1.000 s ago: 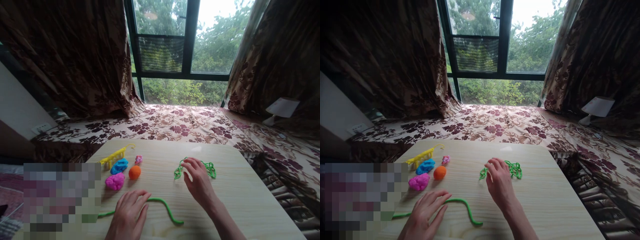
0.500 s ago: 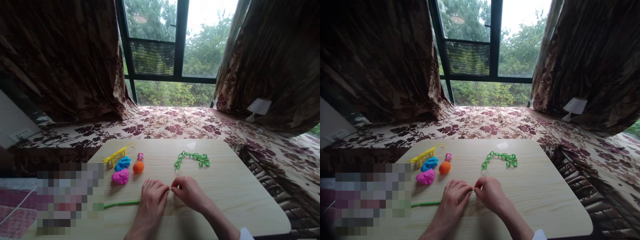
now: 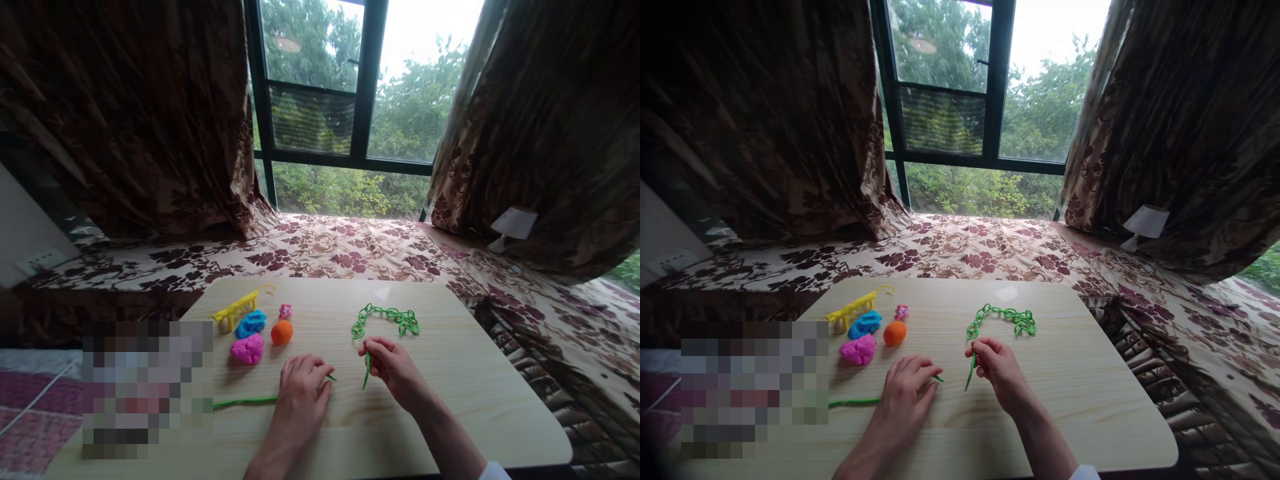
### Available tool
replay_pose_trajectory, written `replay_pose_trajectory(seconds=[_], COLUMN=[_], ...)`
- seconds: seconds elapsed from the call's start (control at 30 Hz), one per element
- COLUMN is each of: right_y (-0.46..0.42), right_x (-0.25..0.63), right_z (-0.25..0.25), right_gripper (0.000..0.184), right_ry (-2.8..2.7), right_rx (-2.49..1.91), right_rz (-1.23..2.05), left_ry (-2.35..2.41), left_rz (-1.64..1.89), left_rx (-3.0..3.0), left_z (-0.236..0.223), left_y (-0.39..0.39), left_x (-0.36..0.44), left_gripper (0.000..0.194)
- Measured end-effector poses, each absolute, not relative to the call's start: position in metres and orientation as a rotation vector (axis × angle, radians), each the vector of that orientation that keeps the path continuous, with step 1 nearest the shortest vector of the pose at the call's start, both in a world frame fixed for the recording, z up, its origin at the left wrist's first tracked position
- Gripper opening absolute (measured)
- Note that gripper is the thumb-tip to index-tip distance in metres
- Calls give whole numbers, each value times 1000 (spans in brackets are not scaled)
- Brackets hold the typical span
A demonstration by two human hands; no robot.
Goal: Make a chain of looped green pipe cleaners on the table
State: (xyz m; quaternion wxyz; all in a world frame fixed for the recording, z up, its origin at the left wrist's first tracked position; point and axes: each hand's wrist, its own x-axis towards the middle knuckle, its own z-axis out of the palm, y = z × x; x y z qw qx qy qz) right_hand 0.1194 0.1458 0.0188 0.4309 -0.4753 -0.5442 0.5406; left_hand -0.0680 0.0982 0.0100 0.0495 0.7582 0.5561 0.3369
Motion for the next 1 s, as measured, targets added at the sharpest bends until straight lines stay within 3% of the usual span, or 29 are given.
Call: replay_pose_trajectory(seconds=[0.13,0.27,0.4,0.5,0.73,1.0], right_y=[136,127,126,125,124,127], right_x=[125,124,130,136,143,151], right_z=[23,27,29,29,21,22], right_gripper=[32,26,35,39,17,26], right_ry=[-1046,-846,-768,-804,-977,-1017], right_rx=[-1057,-918,-871,-868,-926,-966], right_rz=[1532,1634,1650,1673,1583,1614], left_ry=[1659,1547,1562,1569,1574,1549], left_rz=[1161,1221,1229,1191,1153,1101], left_rx=[2086,1930,1909,1896,1928,1963], left_z=[16,28,30,28,24,24], left_y=[94,91,95,98,101,99], left_x=[-55,-29,-16,-13,-3,-6], left_gripper=[33,25,19,20,21,18])
